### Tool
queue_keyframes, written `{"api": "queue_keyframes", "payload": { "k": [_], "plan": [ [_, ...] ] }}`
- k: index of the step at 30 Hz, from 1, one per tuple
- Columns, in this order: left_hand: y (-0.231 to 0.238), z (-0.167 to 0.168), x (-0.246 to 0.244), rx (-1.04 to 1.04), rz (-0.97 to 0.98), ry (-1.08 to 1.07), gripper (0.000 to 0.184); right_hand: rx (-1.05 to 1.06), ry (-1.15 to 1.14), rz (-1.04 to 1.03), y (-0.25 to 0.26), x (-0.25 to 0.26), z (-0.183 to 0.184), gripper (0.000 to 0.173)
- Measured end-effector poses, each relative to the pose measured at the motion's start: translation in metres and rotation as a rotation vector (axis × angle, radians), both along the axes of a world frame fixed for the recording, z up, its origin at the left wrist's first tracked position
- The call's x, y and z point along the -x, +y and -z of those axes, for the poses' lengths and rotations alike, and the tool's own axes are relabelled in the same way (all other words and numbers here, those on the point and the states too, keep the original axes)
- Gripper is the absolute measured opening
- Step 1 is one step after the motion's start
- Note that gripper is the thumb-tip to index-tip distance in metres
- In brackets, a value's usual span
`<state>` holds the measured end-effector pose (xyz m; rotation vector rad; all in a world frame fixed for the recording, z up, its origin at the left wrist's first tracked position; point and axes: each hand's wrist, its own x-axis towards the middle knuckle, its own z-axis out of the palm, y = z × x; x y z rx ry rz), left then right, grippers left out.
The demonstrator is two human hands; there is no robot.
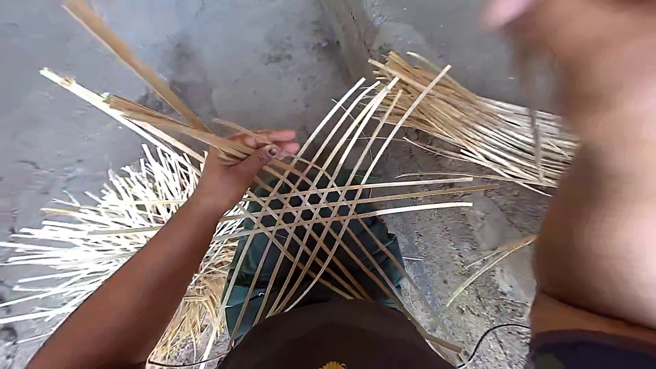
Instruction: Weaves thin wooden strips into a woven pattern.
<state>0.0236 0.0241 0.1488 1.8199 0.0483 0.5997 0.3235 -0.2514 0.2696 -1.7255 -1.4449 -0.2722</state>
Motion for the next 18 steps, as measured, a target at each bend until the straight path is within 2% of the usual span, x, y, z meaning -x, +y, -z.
{"api": "queue_keyframes", "payload": {
  "k": [2, 6, 7, 9, 11, 13, 18],
  "plan": [
    [-0.005, -0.005, 0.001, -0.012, 0.005, 0.006, 0.039, -0.092, -0.115, -0.07, 0.057, 0.073, 0.015, 0.016],
    [-0.004, -0.004, -0.002, 0.026, 0.056, -0.015, 0.059, -0.129, -0.265, -0.084, 0.114, 0.127, 0.088, 0.013],
    [-0.002, -0.002, -0.002, 0.05, 0.06, -0.046, 0.054, -0.141, -0.26, -0.088, 0.122, 0.133, 0.103, 0.013],
    [0.004, 0.003, -0.001, 0.086, 0.026, -0.098, 0.027, -0.138, -0.218, -0.115, 0.127, 0.141, 0.124, 0.018],
    [0.011, 0.008, 0.002, 0.1, -0.006, -0.095, 0.015, -0.079, -0.151, -0.147, 0.12, 0.139, 0.13, 0.025],
    [0.017, 0.012, 0.004, 0.127, -0.008, -0.102, 0.015, 0.002, -0.057, -0.117, 0.105, 0.122, 0.129, 0.027],
    [0.024, 0.018, 0.002, 0.155, 0.009, -0.113, 0.014, 0.274, 0.156, 0.086, 0.04, 0.03, 0.125, 0.034]
  ]
}}
